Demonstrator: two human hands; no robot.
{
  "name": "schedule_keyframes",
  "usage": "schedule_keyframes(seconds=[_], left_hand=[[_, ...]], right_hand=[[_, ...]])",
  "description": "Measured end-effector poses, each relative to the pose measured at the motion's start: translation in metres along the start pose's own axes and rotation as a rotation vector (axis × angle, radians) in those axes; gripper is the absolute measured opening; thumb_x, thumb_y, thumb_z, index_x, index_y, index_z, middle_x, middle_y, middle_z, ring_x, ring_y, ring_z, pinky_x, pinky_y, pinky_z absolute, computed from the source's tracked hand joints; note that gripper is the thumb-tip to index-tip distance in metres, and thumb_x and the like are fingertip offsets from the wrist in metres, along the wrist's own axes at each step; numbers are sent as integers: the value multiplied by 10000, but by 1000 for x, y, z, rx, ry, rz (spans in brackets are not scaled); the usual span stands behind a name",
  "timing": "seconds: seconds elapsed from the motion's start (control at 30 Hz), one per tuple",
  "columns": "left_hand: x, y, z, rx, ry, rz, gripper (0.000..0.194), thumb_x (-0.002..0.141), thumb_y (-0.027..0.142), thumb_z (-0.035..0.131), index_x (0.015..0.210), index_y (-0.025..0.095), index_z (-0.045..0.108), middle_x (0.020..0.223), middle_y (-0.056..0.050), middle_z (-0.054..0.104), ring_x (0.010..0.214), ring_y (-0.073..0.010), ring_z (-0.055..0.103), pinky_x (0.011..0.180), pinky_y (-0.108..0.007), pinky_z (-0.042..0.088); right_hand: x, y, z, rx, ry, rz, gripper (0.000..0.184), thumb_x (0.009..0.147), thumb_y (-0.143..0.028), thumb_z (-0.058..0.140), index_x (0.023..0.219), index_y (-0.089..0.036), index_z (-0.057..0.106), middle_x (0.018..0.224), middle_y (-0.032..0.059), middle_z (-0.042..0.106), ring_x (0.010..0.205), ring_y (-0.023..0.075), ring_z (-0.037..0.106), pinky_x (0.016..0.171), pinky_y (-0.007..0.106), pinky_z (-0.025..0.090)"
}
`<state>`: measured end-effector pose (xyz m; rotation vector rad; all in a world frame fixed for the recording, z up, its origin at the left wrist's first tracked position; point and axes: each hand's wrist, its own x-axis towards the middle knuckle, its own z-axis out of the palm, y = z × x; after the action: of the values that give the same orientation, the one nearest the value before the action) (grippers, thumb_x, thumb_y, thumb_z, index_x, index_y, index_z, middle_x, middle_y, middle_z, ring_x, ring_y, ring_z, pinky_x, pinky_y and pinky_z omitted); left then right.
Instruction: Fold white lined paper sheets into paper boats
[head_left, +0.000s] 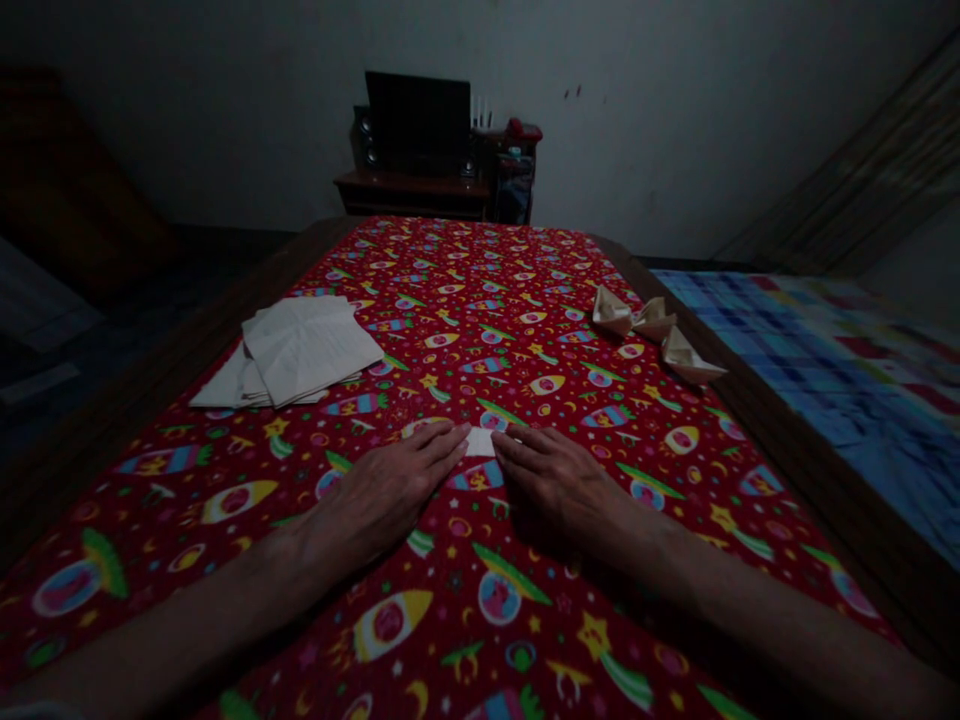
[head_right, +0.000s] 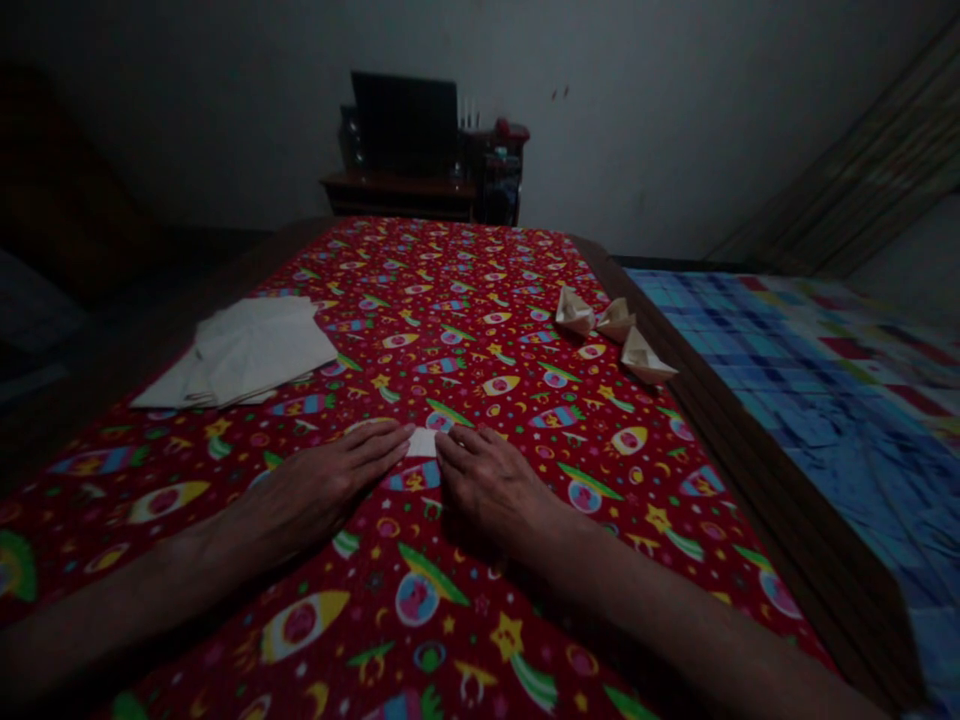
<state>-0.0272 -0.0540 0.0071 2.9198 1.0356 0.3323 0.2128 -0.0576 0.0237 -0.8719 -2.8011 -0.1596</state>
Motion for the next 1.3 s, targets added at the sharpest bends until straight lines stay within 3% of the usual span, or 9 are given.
schedule_keyframes(seconds=[0.27, 0.43, 0.5, 0.6, 0.77, 0.93, 1.03, 1.17, 1.3], left_hand=[[-13, -6, -4, -11, 44, -4, 485, 821, 54, 400, 1286, 163, 490, 1391, -85, 456, 1318, -234, 355, 1021, -402, 430], [-2, -10, -6, -155, 326, -89, 310, 866, 91, 395, 995, 161, 668, 1144, -94, 647, 1093, -193, 576, 922, -344, 499], [5, -11, -8, -211, 406, -180, 284, 880, 137, 418, 1039, 146, 653, 1099, -106, 659, 1032, -191, 601, 902, -347, 498], [15, -12, -11, -272, 368, -253, 303, 872, 233, 482, 1126, 135, 615, 1057, -111, 660, 959, -198, 617, 841, -339, 509], [19, -10, -10, -439, 371, -310, 165, 821, 239, 570, 920, 169, 682, 911, -62, 680, 816, -159, 640, 709, -252, 516], [16, -6, -12, -474, 446, -242, 109, 798, 178, 617, 892, 181, 673, 903, -43, 681, 830, -150, 640, 736, -244, 510], [13, -4, -13, -464, 451, -186, 151, 801, 149, 621, 942, 183, 662, 941, -43, 674, 856, -145, 636, 750, -236, 510], [10, -1, -11, -473, 446, -119, 183, 825, 139, 600, 1001, 170, 642, 991, -58, 658, 901, -140, 631, 781, -228, 510], [10, 0, -10, -481, 423, -105, 194, 836, 138, 590, 1023, 171, 633, 998, -61, 656, 906, -138, 631, 791, -229, 509]], right_hand=[[-11, 4, 2, -2, 37, 25, 304, 857, -98, 461, 1130, -116, 592, 1182, 134, 605, 1119, 261, 529, 830, 411, 491], [-8, 9, 5, 227, 201, 140, 204, 867, -143, 464, 1014, -165, 604, 1130, 103, 627, 1014, 215, 554, 851, 376, 460], [-5, 11, 6, 331, 251, 253, 153, 867, -187, 495, 984, -158, 588, 1054, 108, 637, 930, 200, 564, 804, 343, 467], [-2, 14, 12, 372, 283, 331, 140, 867, -240, 524, 964, -162, 588, 880, 84, 638, 770, 175, 563, 674, 290, 460], [-3, 15, 22, 320, 310, 279, 149, 890, -250, 479, 883, -194, 617, 834, 63, 611, 742, 166, 551, 646, 278, 438], [-1, 9, 8, 424, 336, 201, 158, 885, -257, 502, 975, -212, 623, 1036, 85, 612, 916, 179, 571, 768, 310, 461], [2, 8, 5, 427, 360, 218, 168, 900, -242, 483, 930, -197, 641, 969, 74, 629, 855, 156, 580, 718, 268, 456], [4, 9, 7, 258, 272, 259, 193, 887, -259, 495, 815, -195, 662, 750, 32, 586, 640, 118, 502, 541, 217, 351], [6, 9, 0, 118, 157, 160, 209, 904, -260, 472, 852, -200, 665, 754, 38, 603, 641, 123, 486, 569, 240, 320]])
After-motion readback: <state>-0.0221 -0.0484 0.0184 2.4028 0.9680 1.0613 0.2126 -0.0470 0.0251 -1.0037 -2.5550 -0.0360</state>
